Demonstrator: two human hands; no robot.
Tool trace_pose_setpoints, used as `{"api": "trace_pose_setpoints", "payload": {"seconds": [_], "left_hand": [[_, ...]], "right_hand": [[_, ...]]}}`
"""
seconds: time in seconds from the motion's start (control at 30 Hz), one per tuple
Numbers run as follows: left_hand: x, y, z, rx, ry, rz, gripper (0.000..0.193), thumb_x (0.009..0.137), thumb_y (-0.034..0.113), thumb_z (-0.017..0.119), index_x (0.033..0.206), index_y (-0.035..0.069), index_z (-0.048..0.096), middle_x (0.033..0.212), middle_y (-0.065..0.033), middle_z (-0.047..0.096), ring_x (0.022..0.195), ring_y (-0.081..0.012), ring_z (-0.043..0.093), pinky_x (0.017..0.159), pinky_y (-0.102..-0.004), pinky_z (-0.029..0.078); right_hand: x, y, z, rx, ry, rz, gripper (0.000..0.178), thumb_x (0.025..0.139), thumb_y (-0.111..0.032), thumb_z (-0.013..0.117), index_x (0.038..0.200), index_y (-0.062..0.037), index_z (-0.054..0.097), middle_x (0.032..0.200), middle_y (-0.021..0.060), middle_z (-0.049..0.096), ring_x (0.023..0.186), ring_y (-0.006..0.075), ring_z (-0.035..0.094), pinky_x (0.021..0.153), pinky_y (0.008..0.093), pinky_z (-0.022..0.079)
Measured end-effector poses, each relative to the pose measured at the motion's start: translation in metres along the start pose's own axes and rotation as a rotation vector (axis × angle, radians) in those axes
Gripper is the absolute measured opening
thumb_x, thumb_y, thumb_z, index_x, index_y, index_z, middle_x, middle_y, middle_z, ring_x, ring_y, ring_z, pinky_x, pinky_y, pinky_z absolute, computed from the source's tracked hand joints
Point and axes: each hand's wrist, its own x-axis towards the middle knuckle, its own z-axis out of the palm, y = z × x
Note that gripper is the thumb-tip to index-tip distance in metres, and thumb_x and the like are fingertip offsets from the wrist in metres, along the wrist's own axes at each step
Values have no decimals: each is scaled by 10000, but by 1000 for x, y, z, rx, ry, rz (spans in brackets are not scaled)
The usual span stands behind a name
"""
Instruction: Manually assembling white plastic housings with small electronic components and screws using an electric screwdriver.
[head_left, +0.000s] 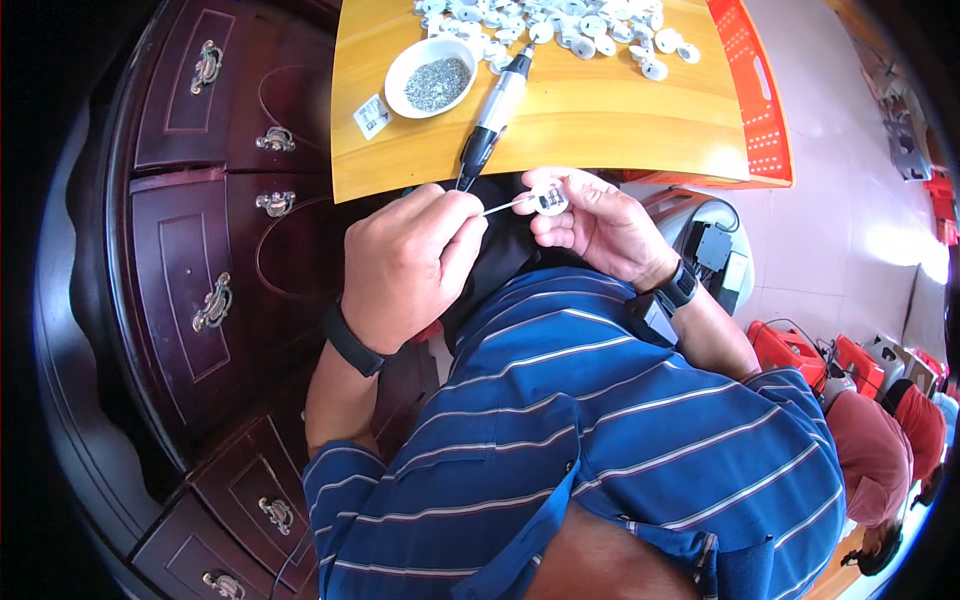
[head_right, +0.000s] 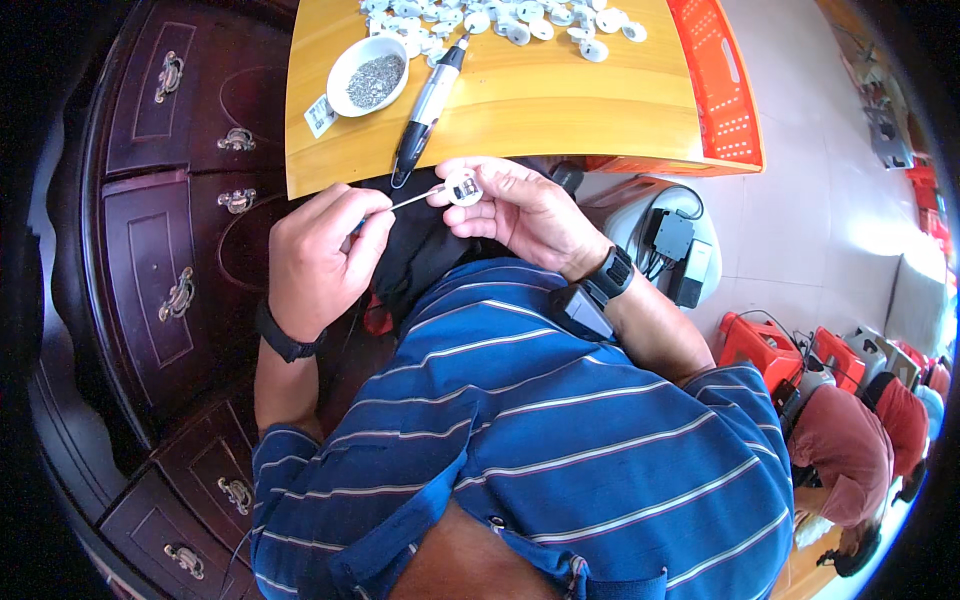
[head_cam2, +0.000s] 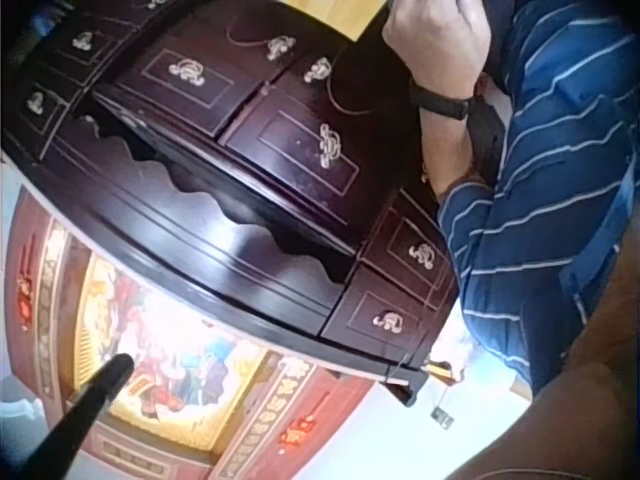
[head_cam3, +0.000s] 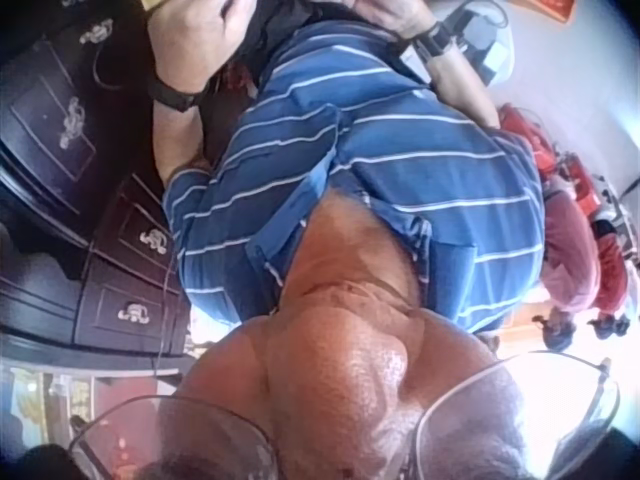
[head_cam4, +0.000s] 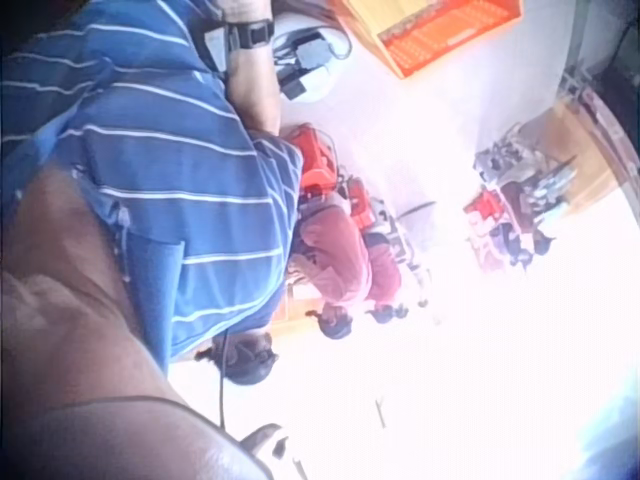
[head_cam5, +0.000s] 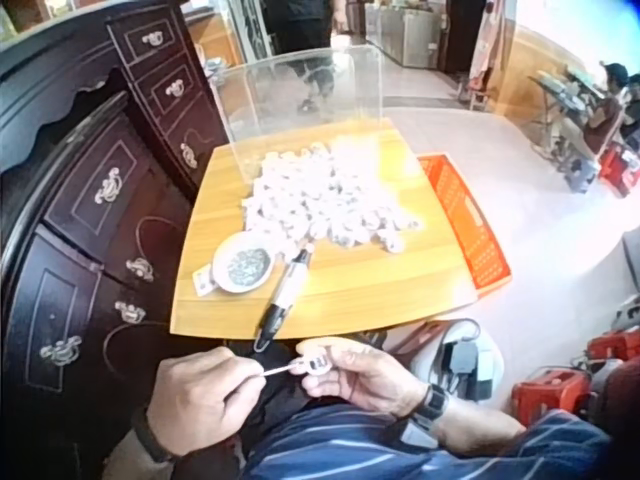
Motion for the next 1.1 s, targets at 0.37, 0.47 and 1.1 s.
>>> {"api": "trace_pose_setpoints", "payload": {"seconds": [0.37, 0.47, 1.1], "left_hand": [[20, -5, -7, 167, -196, 143, 56, 808, 100, 719, 855, 86, 693, 732, -74, 619, 650, -265, 644, 552, -375, 502], [26, -6, -10, 223, -240, 192, 70, 800, 121, 724, 856, 90, 695, 725, -74, 611, 653, -264, 642, 561, -379, 506], [59, -67, 8, -526, -620, 95, 43, 832, 24, 675, 843, -5, 704, 734, -65, 658, 651, -135, 618, 605, -261, 464]], "right_hand": [[1, 4, 3, 9, -7, 46, 424, 1065, -289, 428, 1331, 29, 516, 1142, 170, 673, 965, 195, 695, 891, 325, 570], [2, 5, 2, -16, 8, 66, 428, 1061, -307, 438, 1325, 19, 526, 1129, 160, 679, 962, 187, 693, 884, 318, 570], [-2, 6, 3, -140, -9, 99, 409, 1031, -359, 501, 1216, -5, 588, 984, 97, 695, 856, 148, 680, 798, 278, 566]]}}
